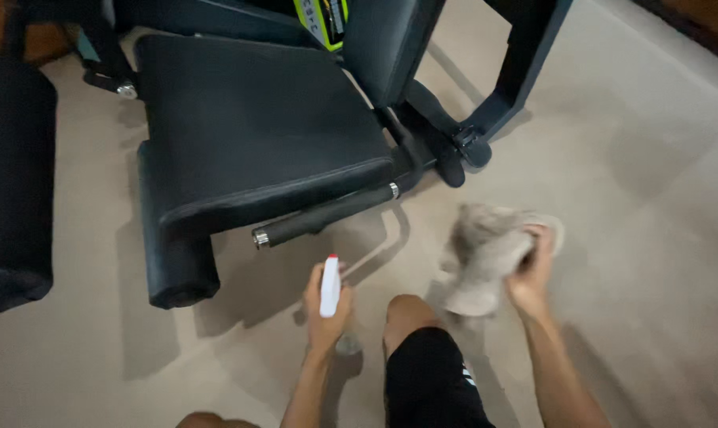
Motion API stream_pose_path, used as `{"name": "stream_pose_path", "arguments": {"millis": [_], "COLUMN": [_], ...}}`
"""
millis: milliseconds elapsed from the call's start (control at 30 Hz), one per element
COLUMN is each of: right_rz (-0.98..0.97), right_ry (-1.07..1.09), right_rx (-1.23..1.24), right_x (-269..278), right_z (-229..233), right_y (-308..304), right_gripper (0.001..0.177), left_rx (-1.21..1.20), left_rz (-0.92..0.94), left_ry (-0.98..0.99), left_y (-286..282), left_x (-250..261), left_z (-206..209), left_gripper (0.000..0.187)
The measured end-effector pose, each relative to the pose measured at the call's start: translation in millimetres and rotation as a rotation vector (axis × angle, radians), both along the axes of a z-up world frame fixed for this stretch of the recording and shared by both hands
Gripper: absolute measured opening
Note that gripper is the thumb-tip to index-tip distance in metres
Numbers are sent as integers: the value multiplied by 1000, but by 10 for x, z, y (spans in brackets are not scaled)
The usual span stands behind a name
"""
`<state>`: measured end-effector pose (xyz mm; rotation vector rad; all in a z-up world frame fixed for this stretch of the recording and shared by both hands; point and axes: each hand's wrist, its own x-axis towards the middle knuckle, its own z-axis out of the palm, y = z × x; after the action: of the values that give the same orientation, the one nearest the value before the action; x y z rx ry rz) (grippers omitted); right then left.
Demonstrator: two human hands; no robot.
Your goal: The person cleans gym equipment by spraying it and then wiping the seat, handles, and cylindrical pads with a cloth.
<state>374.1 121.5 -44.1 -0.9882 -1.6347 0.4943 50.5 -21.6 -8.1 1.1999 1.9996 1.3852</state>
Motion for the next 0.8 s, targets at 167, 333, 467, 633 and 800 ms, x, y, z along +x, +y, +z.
{"name": "stream_pose_path", "arguments": {"millis": [167, 333, 467, 633, 800], "right_rz": [-71, -139, -267, -163, -131], "right_ry": [296, 366, 477, 317, 70], "right_rx": [90, 8, -125, 41, 7], "right_x": [668, 756, 945, 920, 267], "right_z": [147, 516, 112, 164, 339], "right_y": [-235, -326, -208, -171, 70], "right_gripper": [57, 54, 39, 60, 67], "left_rx": [-117, 143, 84, 114, 174], "left_rz": [-1, -113, -151, -55, -164], "left_ry": [-236, -167, -156, -47, -56], "left_y": [782, 1323, 1549, 1589, 1166], "left_x": [447, 734, 860, 875, 659], "left_z": [-32, -442, -412, -401, -229], "left_gripper": [28, 18, 20, 24, 31]}}
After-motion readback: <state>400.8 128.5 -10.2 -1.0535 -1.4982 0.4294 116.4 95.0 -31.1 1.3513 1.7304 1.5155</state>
